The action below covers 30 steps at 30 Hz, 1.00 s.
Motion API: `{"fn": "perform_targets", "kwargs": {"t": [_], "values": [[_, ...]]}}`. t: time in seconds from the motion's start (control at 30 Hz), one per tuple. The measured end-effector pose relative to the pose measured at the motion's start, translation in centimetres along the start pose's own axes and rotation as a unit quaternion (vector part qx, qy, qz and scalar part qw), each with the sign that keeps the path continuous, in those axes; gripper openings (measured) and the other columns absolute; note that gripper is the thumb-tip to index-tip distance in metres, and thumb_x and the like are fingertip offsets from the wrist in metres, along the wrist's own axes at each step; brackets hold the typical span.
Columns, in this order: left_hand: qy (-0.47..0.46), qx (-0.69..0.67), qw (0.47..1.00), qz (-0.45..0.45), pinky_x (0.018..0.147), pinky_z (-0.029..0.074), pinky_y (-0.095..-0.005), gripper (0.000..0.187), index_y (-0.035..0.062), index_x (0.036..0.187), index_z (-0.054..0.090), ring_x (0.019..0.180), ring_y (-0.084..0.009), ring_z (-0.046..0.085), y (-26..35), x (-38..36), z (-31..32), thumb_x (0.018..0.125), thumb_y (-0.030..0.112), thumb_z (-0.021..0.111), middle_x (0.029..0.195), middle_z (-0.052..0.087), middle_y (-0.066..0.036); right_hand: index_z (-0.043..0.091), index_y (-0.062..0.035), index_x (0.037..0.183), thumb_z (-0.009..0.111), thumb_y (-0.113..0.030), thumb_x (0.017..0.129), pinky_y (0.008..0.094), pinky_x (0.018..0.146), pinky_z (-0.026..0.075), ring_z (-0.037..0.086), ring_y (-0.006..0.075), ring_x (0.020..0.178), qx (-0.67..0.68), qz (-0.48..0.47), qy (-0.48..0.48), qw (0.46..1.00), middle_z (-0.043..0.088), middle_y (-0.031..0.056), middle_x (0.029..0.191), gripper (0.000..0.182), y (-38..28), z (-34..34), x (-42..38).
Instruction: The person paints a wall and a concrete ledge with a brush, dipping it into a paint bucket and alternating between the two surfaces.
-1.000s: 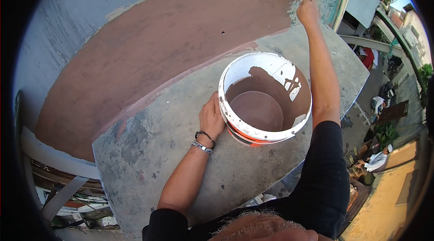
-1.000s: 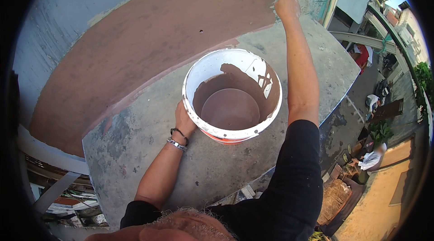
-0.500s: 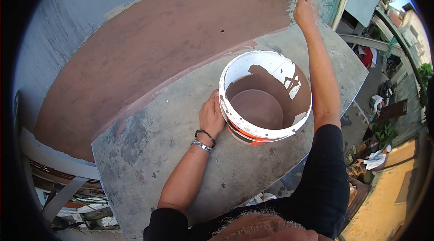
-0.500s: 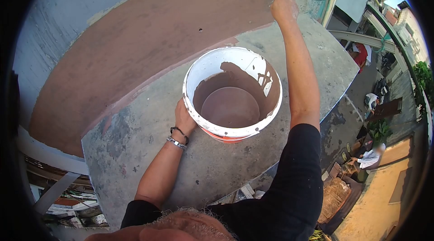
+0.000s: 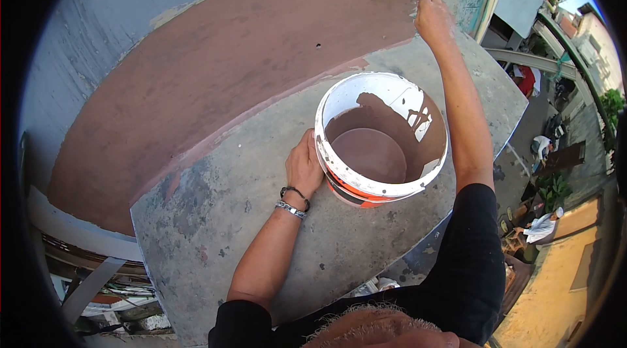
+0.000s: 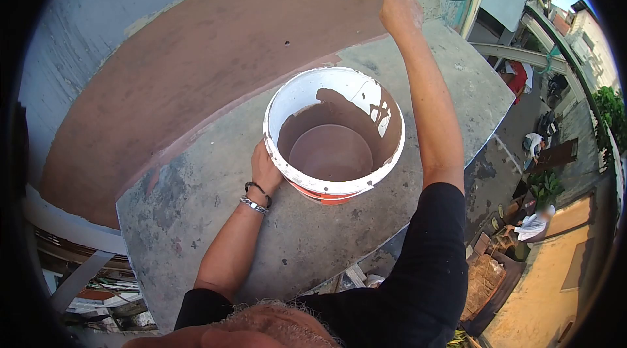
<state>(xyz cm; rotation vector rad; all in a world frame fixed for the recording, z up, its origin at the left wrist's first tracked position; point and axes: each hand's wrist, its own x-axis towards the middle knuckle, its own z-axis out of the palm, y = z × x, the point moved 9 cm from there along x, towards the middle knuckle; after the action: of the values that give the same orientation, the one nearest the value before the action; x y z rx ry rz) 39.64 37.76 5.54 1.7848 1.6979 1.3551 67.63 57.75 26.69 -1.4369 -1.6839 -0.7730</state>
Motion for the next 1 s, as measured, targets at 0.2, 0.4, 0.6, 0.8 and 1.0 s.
{"fn": "perform_targets", "kwargs": {"t": [0.2, 0.4, 0.6, 0.8, 1.0], "values": [[-0.003, -0.006, 1.000, -0.006, 0.073, 0.048, -0.0472, 0.044, 0.0086, 0.108, 0.059, 0.084, -0.0438, 0.063, -0.2, 0.0, 0.1, 0.104, 0.039, 0.027, 0.084, 0.067, -0.022, 0.056, -0.0135, 0.132, 0.049, -0.010, 0.093, 0.0450, 0.086, 0.051, 0.062, 0.0335, 0.106, 0.011, -0.019, 0.003, 1.000, 0.059, 0.0125, 0.121, 0.039, -1.5, -1.2, -0.7], [-0.001, -0.001, 1.000, -0.008, 0.073, 0.048, -0.0472, 0.044, 0.0087, 0.109, 0.059, 0.084, -0.0438, 0.063, -0.3, 0.0, 0.1, 0.104, 0.038, 0.027, 0.083, 0.067, -0.022, 0.056, -0.0135, 0.132, 0.049, -0.010, 0.094, 0.0445, 0.085, 0.052, 0.063, 0.0336, 0.103, 0.017, -0.036, 0.007, 0.999, 0.060, 0.0123, 0.120, 0.039, -2.9, -1.8, -1.2], [-0.004, -0.009, 1.000, -0.001, 0.072, 0.048, -0.0475, 0.043, 0.0086, 0.107, 0.059, 0.084, -0.0438, 0.063, -0.2, 0.1, 0.1, 0.104, 0.037, 0.027, 0.083, 0.066, -0.022, 0.056, -0.0135, 0.131, 0.049, -0.013, 0.095, 0.0445, 0.084, 0.052, 0.064, 0.0335, 0.100, 0.056, -0.046, -0.006, 0.997, 0.060, 0.0115, 0.120, 0.037, -3.8, -2.9, -1.9], [0.007, -0.006, 1.000, 0.000, 0.072, 0.048, -0.0475, 0.043, 0.0085, 0.107, 0.059, 0.084, -0.0435, 0.063, 0.0, 0.0, -0.1, 0.104, 0.037, 0.027, 0.084, 0.067, -0.021, 0.054, -0.0053, 0.132, 0.049, -0.014, 0.097, 0.0318, 0.065, 0.050, 0.063, 0.0218, 0.076, 0.307, 0.064, 0.039, 0.949, 0.064, 0.0110, 0.105, 0.036, 4.1, -0.2, -1.2], [0.017, 0.008, 0.999, 0.028, 0.073, 0.048, -0.0476, 0.043, 0.0083, 0.109, 0.059, 0.084, -0.0439, 0.063, 0.1, -0.1, 0.0, 0.104, 0.037, 0.027, 0.085, 0.067, -0.022, 0.047, 0.0015, 0.135, 0.048, -0.009, 0.097, 0.0205, 0.049, 0.038, 0.045, 0.0066, 0.059, 0.667, 0.349, 0.027, 0.658, 0.059, 0.0080, 0.092, 0.039, 10.4, 6.2, -2.3]]}}
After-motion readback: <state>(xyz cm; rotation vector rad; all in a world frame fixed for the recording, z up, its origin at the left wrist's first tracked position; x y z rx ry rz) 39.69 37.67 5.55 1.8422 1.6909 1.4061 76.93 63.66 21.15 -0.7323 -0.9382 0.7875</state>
